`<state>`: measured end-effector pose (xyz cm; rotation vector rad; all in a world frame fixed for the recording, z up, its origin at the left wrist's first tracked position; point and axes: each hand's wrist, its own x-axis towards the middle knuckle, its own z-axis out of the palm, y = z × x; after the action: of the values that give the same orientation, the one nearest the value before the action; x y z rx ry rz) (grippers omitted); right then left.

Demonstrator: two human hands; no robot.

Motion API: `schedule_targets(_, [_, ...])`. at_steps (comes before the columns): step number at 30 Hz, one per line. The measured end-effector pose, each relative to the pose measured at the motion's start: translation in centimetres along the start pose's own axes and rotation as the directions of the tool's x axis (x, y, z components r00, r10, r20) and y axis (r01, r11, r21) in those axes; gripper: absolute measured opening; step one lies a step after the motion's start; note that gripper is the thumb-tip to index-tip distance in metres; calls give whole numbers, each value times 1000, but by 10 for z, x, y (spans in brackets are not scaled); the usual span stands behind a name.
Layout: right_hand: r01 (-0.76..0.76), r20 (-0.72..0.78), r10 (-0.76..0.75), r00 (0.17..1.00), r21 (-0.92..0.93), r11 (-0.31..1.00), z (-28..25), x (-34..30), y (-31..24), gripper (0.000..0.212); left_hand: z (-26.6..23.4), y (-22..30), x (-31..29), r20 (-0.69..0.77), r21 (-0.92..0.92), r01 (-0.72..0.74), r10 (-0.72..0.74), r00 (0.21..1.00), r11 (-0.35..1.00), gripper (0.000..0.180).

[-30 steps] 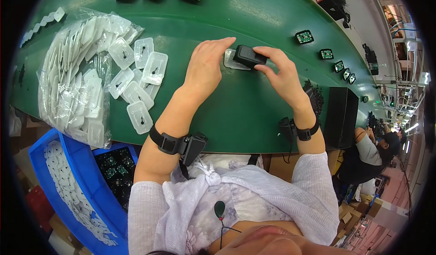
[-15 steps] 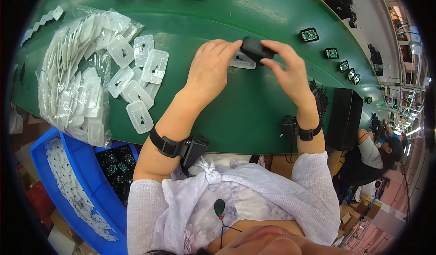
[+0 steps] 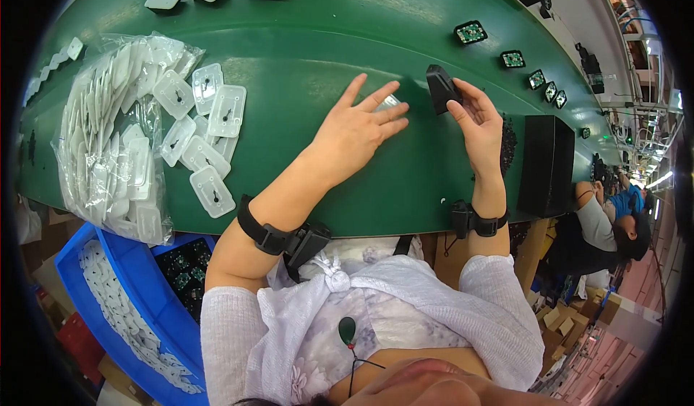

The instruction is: The person assembles electronic devices by picking up a white plastic base, inserting a small black component, and pressing a black plastic housing over the assembly before placing it on the green workbench.

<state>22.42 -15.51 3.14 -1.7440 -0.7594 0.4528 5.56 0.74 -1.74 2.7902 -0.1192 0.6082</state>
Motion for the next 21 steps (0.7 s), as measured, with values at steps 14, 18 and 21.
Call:
schedule_targets(14, [177, 133, -142, 981, -302, 937, 22, -25, 0, 39, -13, -6, -5, -36, 69, 312, -310, 950, 948, 42])
schedule_targets(18, [416, 295, -315, 902, -400, 817, 39, -17, -14, 38, -13, -15, -12, -207, -118, 270, -289, 935, 956, 39])
schedule_targets(21, [466, 351, -334, 875, -415, 782, 49, -9, -23, 39, -22, -19, -15, -200, -208, 279, -320, 926, 937, 40])
